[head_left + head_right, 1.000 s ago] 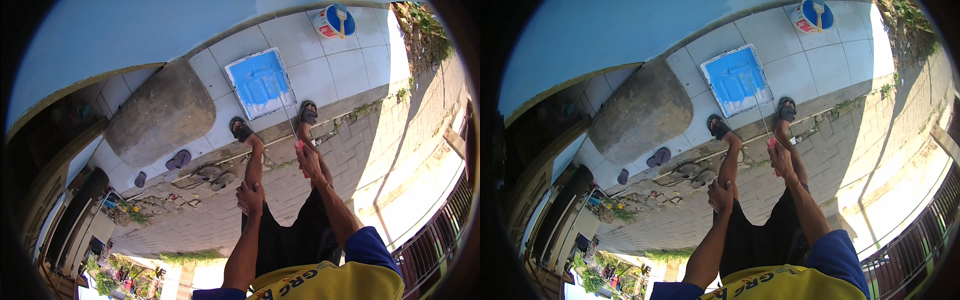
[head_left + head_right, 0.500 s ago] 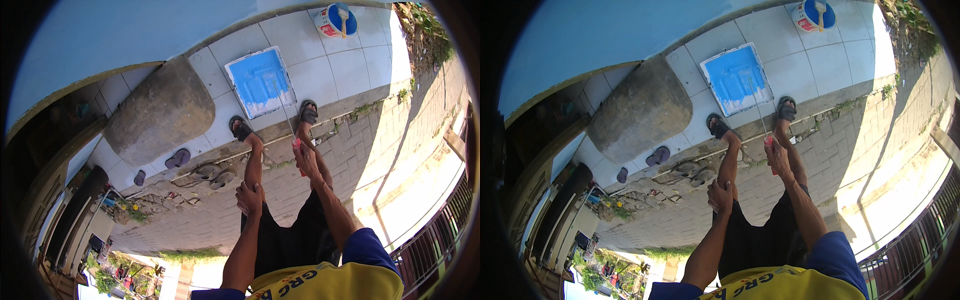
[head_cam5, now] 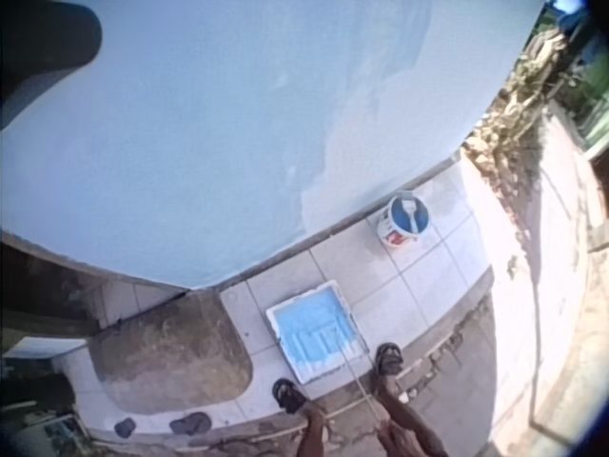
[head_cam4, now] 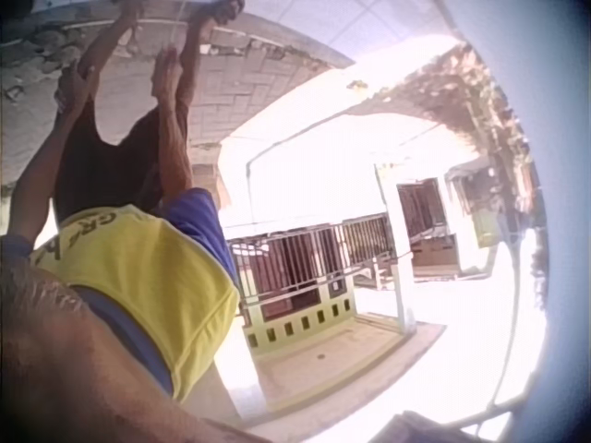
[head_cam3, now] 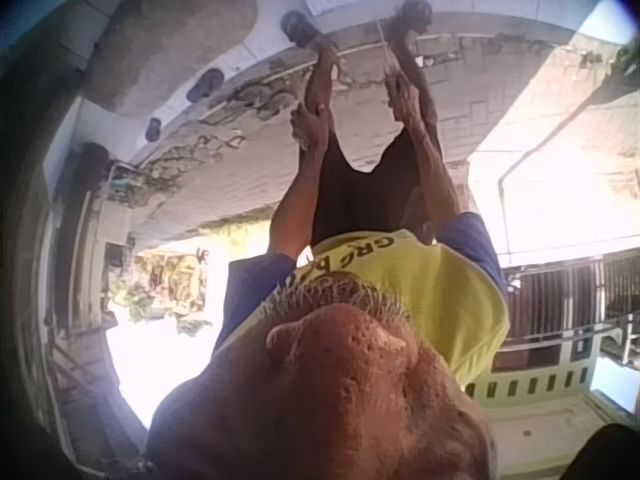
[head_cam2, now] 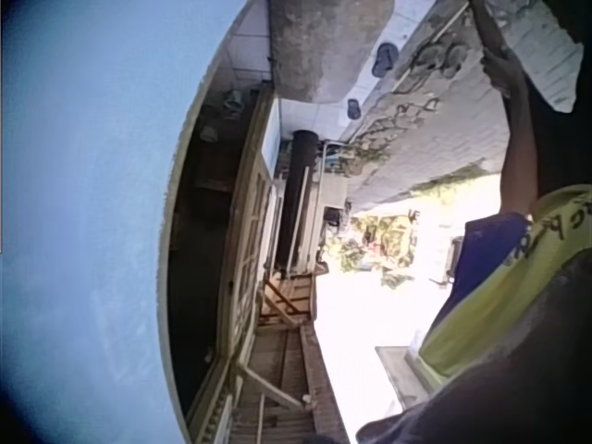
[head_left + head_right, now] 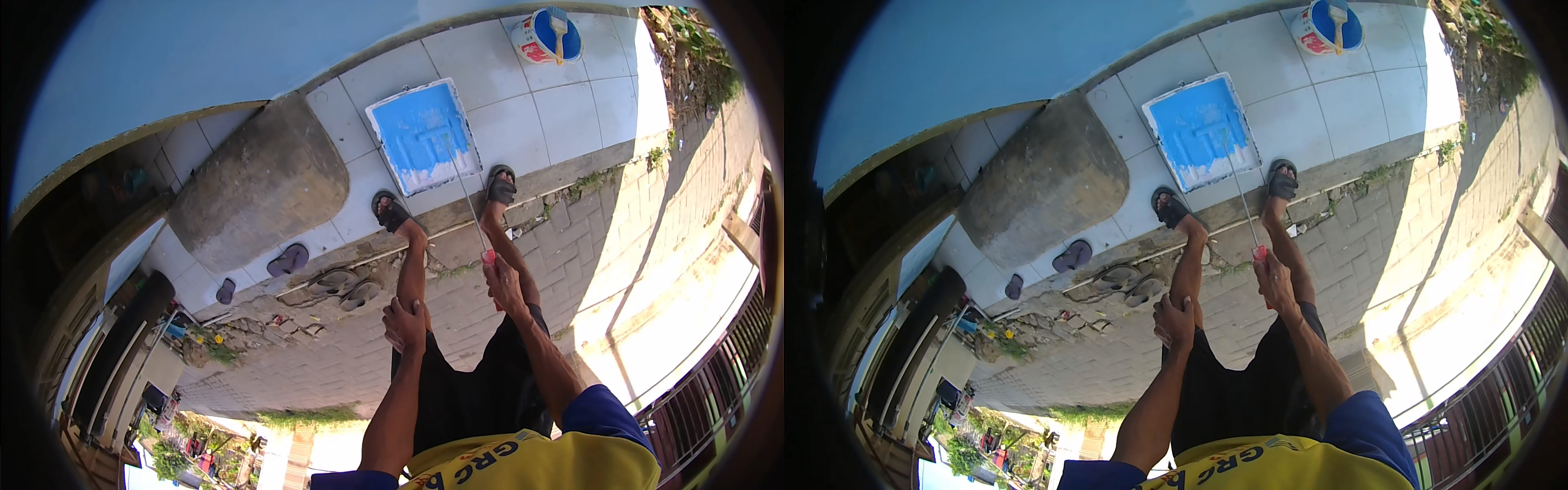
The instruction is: The person is painting a wall using a roller, dipping it into a tray of blue paint and applying it to the surface.
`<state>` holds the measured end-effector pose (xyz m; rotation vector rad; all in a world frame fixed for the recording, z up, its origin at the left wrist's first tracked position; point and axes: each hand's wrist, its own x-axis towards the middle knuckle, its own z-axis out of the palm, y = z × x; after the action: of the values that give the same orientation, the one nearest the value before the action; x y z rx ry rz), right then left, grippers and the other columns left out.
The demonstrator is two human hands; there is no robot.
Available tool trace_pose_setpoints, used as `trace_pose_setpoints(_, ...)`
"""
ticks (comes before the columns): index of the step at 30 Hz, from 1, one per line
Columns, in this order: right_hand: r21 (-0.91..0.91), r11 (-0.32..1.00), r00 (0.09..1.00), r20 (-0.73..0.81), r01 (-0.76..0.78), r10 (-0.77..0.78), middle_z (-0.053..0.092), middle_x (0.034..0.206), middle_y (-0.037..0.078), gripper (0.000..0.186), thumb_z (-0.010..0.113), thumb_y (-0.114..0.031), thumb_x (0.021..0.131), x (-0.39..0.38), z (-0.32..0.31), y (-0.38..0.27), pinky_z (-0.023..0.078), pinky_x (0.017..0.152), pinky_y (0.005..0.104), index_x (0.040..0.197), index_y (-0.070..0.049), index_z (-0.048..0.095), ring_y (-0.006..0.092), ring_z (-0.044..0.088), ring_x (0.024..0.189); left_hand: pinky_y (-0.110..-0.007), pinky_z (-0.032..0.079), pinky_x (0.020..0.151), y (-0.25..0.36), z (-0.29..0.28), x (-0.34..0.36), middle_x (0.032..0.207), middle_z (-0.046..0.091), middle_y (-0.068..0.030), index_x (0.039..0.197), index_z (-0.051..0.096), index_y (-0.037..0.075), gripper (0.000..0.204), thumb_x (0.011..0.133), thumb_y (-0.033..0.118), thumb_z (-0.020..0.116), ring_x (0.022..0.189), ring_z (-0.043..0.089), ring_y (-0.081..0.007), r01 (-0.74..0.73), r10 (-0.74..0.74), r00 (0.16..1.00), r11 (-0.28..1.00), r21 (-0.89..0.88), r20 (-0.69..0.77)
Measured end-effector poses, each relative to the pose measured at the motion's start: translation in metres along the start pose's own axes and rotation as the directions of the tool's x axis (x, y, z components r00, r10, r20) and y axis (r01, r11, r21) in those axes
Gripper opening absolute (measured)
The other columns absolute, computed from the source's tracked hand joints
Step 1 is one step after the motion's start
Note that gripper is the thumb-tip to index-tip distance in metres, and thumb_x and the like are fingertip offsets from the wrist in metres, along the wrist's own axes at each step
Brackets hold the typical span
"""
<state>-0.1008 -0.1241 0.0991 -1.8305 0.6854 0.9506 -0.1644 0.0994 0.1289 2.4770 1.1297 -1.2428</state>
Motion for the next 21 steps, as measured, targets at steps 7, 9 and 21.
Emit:
trace_pose_setpoints(7, 0.067, 0.993, 0.995, -0.041, 0.098, -0.096, 0.056, 0.062, 0.006, 0.028, 0.054, -0.025, 0.100, 0.020, -0.006, -0.020, 0.047, 0.044, 0.0320, 0.110, 0.001, 0.058, 0.0147, 0.058, 0.047, -0.053, 0.051, 0.089, 0.006, -0.005, -0.001, 0.118, 0.059, -0.0177, 0.127, 0.057, 0.006, 0.057, 0.086, 0.045, 0.069, 0.110, 0.061, -0.0362, 0.019, -0.018, 0.999, 1.000, -0.021, 0.029)
trace_pose_setpoints(9, 0.071, 0.996, 0.998, -0.037, 0.058, -0.055, 0.055, 0.063, 0.005, 0.029, 0.054, -0.024, 0.099, 0.004, -0.008, -0.024, 0.047, 0.044, 0.0317, 0.112, 0.001, 0.058, 0.0140, 0.057, 0.047, -0.053, 0.051, 0.089, 0.005, -0.006, -0.001, 0.118, 0.059, -0.0177, 0.128, 0.057, 0.006, 0.058, 0.086, 0.045, 0.069, 0.110, 0.061, -0.0360, 0.025, -0.025, 0.999, 0.999, -0.022, 0.028)
trace_pose_setpoints(21, 0.082, 0.996, 0.999, -0.026, 0.031, -0.028, 0.058, 0.063, 0.010, 0.029, 0.053, -0.025, 0.099, -0.008, -0.025, -0.011, 0.050, 0.048, 0.0345, 0.107, 0.003, 0.056, 0.0197, 0.063, 0.049, -0.051, 0.054, 0.083, 0.009, 0.001, -0.004, 0.117, 0.058, -0.0142, 0.129, 0.056, 0.009, 0.058, 0.087, 0.047, 0.069, 0.109, 0.061, -0.0319, -0.007, 0.008, 1.000, 0.998, 0.067, -0.017)
